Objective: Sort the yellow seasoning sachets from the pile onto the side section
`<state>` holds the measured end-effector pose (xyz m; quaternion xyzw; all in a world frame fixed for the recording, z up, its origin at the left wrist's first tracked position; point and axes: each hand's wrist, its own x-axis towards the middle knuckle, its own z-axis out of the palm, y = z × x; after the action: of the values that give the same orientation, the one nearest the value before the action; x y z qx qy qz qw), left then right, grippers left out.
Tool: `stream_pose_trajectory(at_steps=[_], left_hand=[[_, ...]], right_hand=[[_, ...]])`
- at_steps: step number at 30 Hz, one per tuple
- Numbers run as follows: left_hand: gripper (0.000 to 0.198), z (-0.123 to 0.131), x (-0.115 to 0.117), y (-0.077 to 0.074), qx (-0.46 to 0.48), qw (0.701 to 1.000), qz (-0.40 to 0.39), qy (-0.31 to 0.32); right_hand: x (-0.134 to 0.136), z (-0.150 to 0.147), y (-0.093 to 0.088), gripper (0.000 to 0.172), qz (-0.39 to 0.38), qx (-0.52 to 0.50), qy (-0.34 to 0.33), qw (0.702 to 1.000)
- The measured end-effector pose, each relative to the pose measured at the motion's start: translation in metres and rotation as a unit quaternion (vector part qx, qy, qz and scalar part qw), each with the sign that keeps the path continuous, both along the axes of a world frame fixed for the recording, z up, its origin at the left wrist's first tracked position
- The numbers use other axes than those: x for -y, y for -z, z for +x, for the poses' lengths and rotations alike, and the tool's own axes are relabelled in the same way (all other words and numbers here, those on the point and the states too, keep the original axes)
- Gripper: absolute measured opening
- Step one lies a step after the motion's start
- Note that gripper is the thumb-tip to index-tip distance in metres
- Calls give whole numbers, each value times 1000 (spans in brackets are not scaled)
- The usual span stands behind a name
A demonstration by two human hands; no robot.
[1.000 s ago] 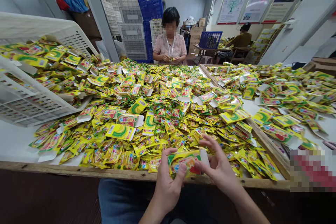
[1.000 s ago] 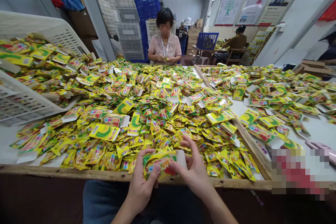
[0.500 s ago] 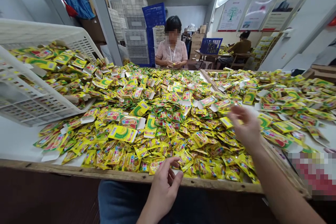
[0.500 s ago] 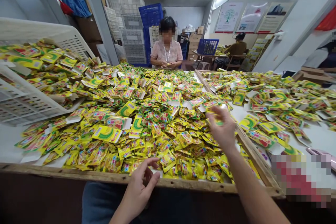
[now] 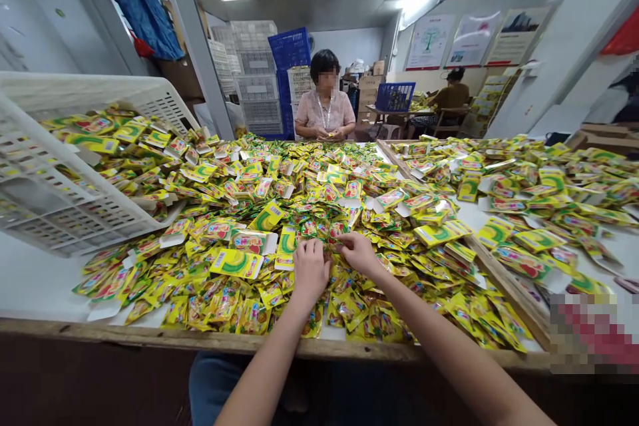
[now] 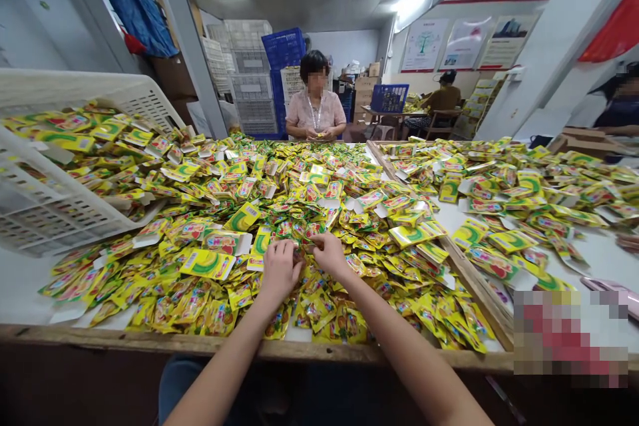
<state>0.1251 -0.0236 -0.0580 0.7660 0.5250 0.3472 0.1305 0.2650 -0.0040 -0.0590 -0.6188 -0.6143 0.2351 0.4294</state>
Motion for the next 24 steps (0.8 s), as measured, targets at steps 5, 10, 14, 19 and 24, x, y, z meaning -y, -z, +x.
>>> stream_pose_trajectory(at_steps=[5,10,14,19,24], left_hand=[[10,-9,19,-8,74,996,-21,51],[23,-13,52,-14,333,927,-134,104],[23,-10,69,-9,405,902,-135,67],[21,-3,83,5,386,919,-78,-24],[23,-5,83,13,329,938,-108,22]], right_hand=[[29,14,-5,25,3,-91,4,996],[65,8,-15,33,7,-151,-19,988],[92,-15,-17,33,-34,-236,-75,968],[119,-37,-10,48,-88,-383,-64,917],[132,-35,-3,50,-102,-379,-43,919]])
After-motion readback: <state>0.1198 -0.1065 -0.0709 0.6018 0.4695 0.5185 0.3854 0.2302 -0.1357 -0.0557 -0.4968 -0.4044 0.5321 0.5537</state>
